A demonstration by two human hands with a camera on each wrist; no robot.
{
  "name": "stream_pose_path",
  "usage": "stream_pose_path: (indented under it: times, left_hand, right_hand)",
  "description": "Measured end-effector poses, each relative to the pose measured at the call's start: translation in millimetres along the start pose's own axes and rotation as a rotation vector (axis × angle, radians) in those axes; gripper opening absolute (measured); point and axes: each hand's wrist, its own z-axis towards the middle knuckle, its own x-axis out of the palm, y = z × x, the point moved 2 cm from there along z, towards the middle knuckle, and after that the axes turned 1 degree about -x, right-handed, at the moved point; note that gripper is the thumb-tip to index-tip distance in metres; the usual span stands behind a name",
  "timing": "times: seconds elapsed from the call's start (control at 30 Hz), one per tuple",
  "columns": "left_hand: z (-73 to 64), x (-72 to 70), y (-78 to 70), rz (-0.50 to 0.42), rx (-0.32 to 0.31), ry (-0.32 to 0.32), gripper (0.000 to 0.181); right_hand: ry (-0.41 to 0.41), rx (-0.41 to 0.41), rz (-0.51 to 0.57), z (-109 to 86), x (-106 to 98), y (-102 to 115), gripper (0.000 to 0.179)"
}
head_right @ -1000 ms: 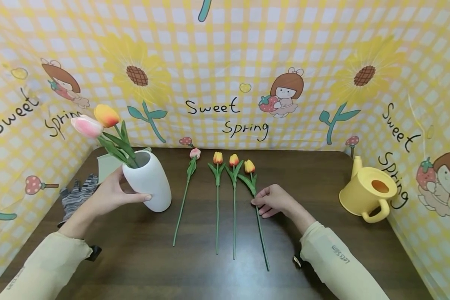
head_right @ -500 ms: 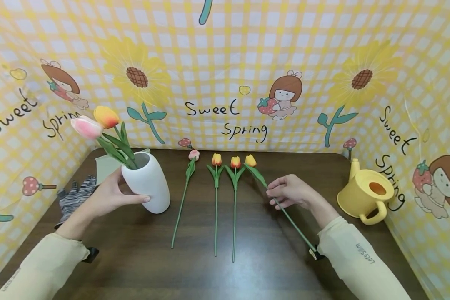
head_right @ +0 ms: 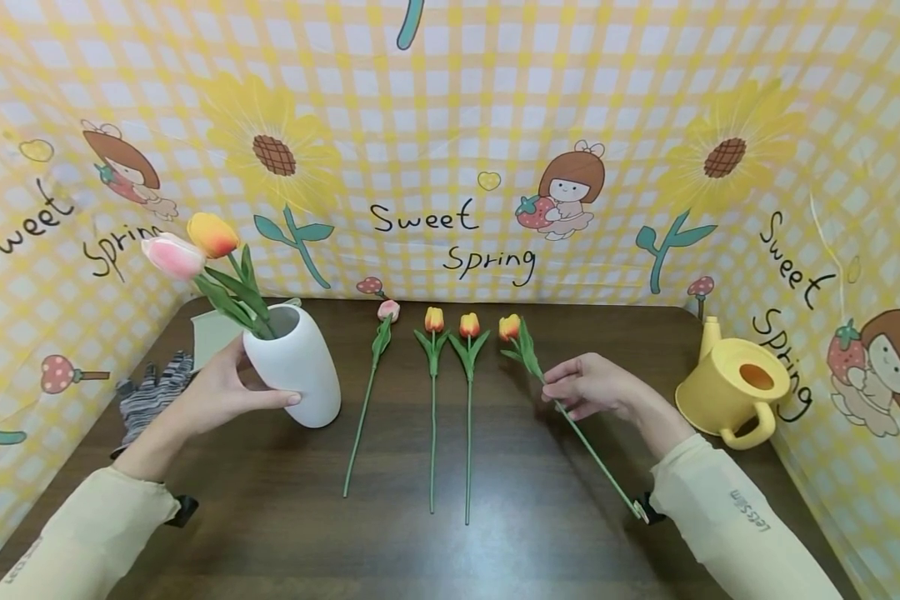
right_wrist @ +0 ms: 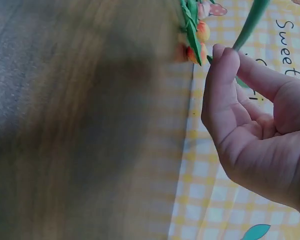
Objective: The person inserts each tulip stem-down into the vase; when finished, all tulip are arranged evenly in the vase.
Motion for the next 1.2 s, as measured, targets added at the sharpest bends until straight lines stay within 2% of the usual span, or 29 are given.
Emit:
stream_pose_path:
  times: [0.1,0.2,0.4,0.63,0.83,1.2]
  left_hand:
    - [0.2,0.2,0.3,0.005,0.000,-0.001,0.091]
    - [0.5,0.4,0.4,0.003,0.005,0.001,0.091]
    - [0.6,0.4,-0.1,0.003,0.008,0.000,0.091]
    - [-0.2,0.3,0.2,0.011,0.001,-0.003,0.091]
    - [-0.9,0.5,0.4,0.010,-0.006,-0.004,0.091]
    - [0.5,0.1,0.9,0.016,0.003,-0.007,0.091]
  right_hand:
    - [0.019,-0.014,0.037,-3.3,-2,5,0.050]
    - [0.043,-0.050,0.111,-6.8,-3,12,0.041]
    - [0.077,-0.162,0.348,-11.6,3,29,0.014]
    - [0.105,-0.310,0.569,-17.5,15,45,0.017]
    - [0.126,-0.441,0.623,-19.3,31,56,0.021]
    - [0.170,-0.595,0.696,-16.0,52,82,0.025]
